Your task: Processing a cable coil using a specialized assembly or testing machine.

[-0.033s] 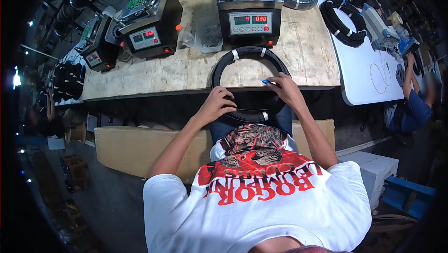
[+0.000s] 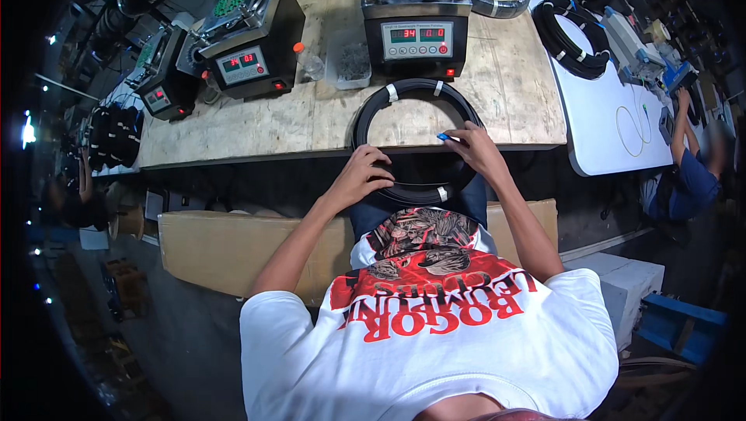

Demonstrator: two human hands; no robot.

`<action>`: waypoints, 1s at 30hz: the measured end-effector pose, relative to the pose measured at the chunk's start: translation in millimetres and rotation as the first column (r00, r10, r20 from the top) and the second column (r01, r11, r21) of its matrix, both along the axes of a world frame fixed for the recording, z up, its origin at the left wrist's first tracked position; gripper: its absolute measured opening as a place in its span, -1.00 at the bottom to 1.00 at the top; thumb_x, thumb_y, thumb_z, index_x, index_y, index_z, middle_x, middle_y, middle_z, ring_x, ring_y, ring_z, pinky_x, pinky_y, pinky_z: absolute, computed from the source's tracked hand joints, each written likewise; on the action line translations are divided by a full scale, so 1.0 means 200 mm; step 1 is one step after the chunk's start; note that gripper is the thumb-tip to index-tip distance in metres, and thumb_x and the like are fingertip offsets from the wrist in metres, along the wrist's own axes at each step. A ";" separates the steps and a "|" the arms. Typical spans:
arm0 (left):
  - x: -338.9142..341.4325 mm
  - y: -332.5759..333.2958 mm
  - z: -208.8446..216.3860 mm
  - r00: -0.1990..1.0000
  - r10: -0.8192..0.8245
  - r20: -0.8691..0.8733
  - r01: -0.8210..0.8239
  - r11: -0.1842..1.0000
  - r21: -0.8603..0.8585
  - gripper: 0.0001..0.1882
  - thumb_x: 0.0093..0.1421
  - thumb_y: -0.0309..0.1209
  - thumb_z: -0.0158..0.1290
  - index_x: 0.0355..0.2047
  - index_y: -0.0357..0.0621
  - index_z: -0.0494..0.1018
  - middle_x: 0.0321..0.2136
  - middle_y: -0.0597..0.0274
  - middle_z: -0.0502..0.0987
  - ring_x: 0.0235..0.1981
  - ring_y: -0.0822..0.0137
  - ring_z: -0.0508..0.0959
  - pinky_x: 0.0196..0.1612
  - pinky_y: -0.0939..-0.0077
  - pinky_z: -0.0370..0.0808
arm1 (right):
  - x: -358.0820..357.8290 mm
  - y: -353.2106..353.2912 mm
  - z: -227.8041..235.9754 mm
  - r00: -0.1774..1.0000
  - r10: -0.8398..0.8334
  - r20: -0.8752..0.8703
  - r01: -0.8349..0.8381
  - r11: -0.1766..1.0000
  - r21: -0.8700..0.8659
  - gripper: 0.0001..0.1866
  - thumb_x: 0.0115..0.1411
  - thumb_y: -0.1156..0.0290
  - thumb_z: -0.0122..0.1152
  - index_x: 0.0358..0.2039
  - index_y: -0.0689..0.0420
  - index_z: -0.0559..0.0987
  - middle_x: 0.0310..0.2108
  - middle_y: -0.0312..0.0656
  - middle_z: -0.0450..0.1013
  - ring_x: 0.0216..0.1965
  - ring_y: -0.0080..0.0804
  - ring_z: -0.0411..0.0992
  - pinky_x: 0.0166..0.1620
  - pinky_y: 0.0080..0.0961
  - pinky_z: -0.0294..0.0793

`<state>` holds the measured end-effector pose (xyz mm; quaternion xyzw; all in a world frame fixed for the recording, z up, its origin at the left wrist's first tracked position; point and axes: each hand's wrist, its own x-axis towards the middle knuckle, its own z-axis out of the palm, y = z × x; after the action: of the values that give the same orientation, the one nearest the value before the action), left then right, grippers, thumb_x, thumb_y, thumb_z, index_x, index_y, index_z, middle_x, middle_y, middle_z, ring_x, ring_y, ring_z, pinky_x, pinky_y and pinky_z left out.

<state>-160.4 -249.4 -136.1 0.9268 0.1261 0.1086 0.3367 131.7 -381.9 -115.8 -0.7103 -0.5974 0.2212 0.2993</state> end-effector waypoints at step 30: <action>0.04 -0.24 -0.39 0.632 0.771 -0.074 -0.495 0.329 -0.804 0.25 -0.05 -0.45 0.42 0.44 -0.13 -0.27 0.25 -0.05 0.16 0.21 0.26 0.28 0.18 0.41 0.36 | 0.25 0.12 -0.01 0.886 -0.377 0.269 0.414 0.905 -0.095 -0.84 0.17 0.47 0.13 -0.32 0.21 0.65 -0.55 0.07 0.55 -0.38 -0.02 0.59 -0.28 -0.16 0.55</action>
<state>-152.1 -296.7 -214.9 0.5302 0.4589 0.3186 0.6378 180.9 -357.6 -118.3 -0.8594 -0.4537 0.1103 0.2084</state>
